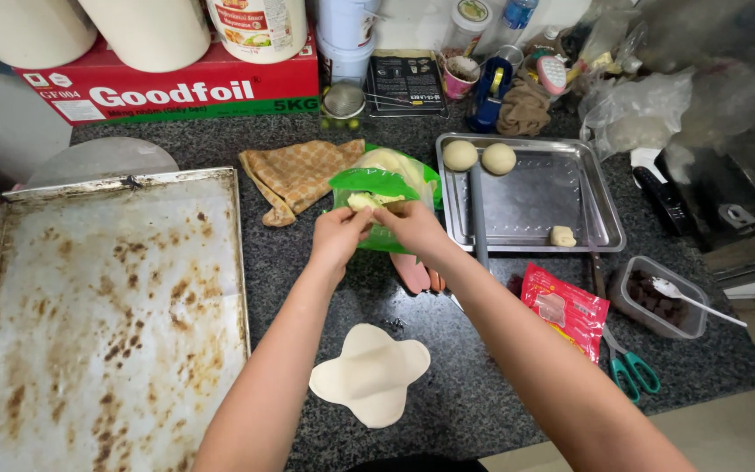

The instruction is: Wash hands and prepare sausage bread by slitting sausages, rolling out dough, and wrapping the sausages.

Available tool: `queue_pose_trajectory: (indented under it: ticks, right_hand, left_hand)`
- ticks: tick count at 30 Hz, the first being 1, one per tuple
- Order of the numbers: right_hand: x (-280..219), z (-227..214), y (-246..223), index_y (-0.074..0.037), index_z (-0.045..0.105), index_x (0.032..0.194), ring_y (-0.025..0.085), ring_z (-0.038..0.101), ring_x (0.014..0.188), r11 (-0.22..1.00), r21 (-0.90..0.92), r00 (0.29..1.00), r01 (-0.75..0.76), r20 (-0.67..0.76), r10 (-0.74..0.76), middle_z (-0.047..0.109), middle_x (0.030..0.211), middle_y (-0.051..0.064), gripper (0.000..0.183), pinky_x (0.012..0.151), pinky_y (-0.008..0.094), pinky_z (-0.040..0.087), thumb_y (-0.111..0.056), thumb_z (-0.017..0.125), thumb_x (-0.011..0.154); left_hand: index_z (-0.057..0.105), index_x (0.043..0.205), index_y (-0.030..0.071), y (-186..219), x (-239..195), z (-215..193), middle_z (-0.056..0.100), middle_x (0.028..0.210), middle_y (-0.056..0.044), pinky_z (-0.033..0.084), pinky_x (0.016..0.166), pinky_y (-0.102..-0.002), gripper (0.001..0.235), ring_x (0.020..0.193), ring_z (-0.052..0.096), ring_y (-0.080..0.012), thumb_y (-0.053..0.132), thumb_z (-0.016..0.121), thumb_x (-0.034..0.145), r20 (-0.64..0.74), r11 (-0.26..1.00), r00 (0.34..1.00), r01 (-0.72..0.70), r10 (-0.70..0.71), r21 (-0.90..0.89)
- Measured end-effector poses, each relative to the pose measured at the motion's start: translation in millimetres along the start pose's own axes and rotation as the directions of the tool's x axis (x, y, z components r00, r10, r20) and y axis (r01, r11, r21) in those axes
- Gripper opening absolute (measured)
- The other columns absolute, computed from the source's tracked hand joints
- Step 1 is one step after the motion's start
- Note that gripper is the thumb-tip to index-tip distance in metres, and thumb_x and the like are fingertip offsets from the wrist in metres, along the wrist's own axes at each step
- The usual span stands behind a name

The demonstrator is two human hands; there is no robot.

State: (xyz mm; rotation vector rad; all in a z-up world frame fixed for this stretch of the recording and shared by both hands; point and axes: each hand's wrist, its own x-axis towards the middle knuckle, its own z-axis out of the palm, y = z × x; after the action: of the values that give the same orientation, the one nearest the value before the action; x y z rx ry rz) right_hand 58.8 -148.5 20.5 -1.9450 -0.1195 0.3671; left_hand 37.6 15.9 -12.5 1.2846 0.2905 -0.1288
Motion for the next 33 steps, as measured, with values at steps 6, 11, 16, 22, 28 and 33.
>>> queue_pose_trajectory:
  ticks: [6, 11, 16, 22, 28, 33]
  right_hand:
    - [-4, -1, -8, 0.004, 0.074, 0.114, 0.012, 0.069, 0.085, 1.000, 0.012, 1.000, 0.009, -0.019, -0.009, 0.078, 0.098, 0.009, 0.038, 0.074, 0.029, 0.054, -0.029, 0.067, 0.095]
    - [-5, 4, -8, 0.004, 0.073, 0.115, 0.016, 0.068, 0.079, 0.987, -0.156, 0.997, 0.028, -0.072, -0.039, 0.076, 0.090, 0.014, 0.036, 0.071, 0.034, 0.054, -0.024, 0.068, 0.094]
    - [-7, 13, -2, 0.005, 0.073, 0.111, 0.018, 0.070, 0.079, 0.978, -0.170, 0.978, 0.120, -0.152, -0.146, 0.076, 0.089, 0.015, 0.032, 0.072, 0.035, 0.054, -0.021, 0.068, 0.094]
    - [-6, 14, 4, 0.005, 0.072, 0.110, 0.020, 0.069, 0.077, 0.990, -0.117, 0.957, 0.082, -0.268, -0.110, 0.075, 0.088, 0.014, 0.031, 0.070, 0.035, 0.053, -0.022, 0.068, 0.095]
    - [-10, 4, -5, 0.005, 0.070, 0.120, 0.015, 0.063, 0.073, 0.995, 0.085, 0.982, 0.045, -0.185, -0.029, 0.072, 0.089, 0.012, 0.038, 0.063, 0.029, 0.051, -0.027, 0.068, 0.099]
    - [-6, 0, 0, 0.006, 0.069, 0.120, 0.011, 0.067, 0.073, 0.990, 0.140, 0.990, 0.014, -0.143, 0.006, 0.075, 0.090, 0.008, 0.041, 0.061, 0.026, 0.055, -0.028, 0.068, 0.097]
  left_hand:
    - [0.073, 0.107, 0.001, -5, 6, 2, 0.075, 0.093, -0.004, 0.056, 0.070, -0.026, 0.027, 0.079, 0.069, -0.0104, 0.025, 0.071, 0.094, 0.025, 0.998, 0.998, -0.055, 0.054, 0.042]
    - [0.074, 0.086, -0.005, -14, 19, 2, 0.071, 0.073, -0.006, 0.056, 0.056, -0.028, 0.038, 0.061, 0.067, -0.0125, 0.031, 0.071, 0.097, -0.096, 0.985, 0.991, -0.076, 0.092, 0.156]
    - [0.072, 0.074, -0.007, -9, 26, 8, 0.069, 0.064, -0.012, 0.054, 0.050, -0.034, 0.045, 0.051, 0.067, -0.0181, 0.034, 0.071, 0.093, -0.232, 0.964, 0.970, -0.008, 0.072, 0.265]
    - [0.074, 0.075, -0.004, 2, 30, 13, 0.073, 0.070, -0.023, 0.056, 0.062, -0.042, 0.040, 0.062, 0.072, -0.0293, 0.035, 0.073, 0.087, -0.338, 0.872, 0.928, 0.029, 0.159, 0.489]
    - [0.074, 0.090, -0.004, 5, 20, 14, 0.072, 0.093, -0.028, 0.054, 0.085, -0.051, 0.035, 0.094, 0.070, -0.0431, 0.031, 0.075, 0.085, -0.353, 0.744, 0.890, 0.023, 0.289, 0.668]
    - [0.072, 0.099, -0.004, 0, 10, 14, 0.071, 0.098, -0.028, 0.055, 0.086, -0.050, 0.033, 0.098, 0.069, -0.0440, 0.022, 0.076, 0.079, -0.266, 0.697, 0.905, -0.045, 0.331, 0.716]
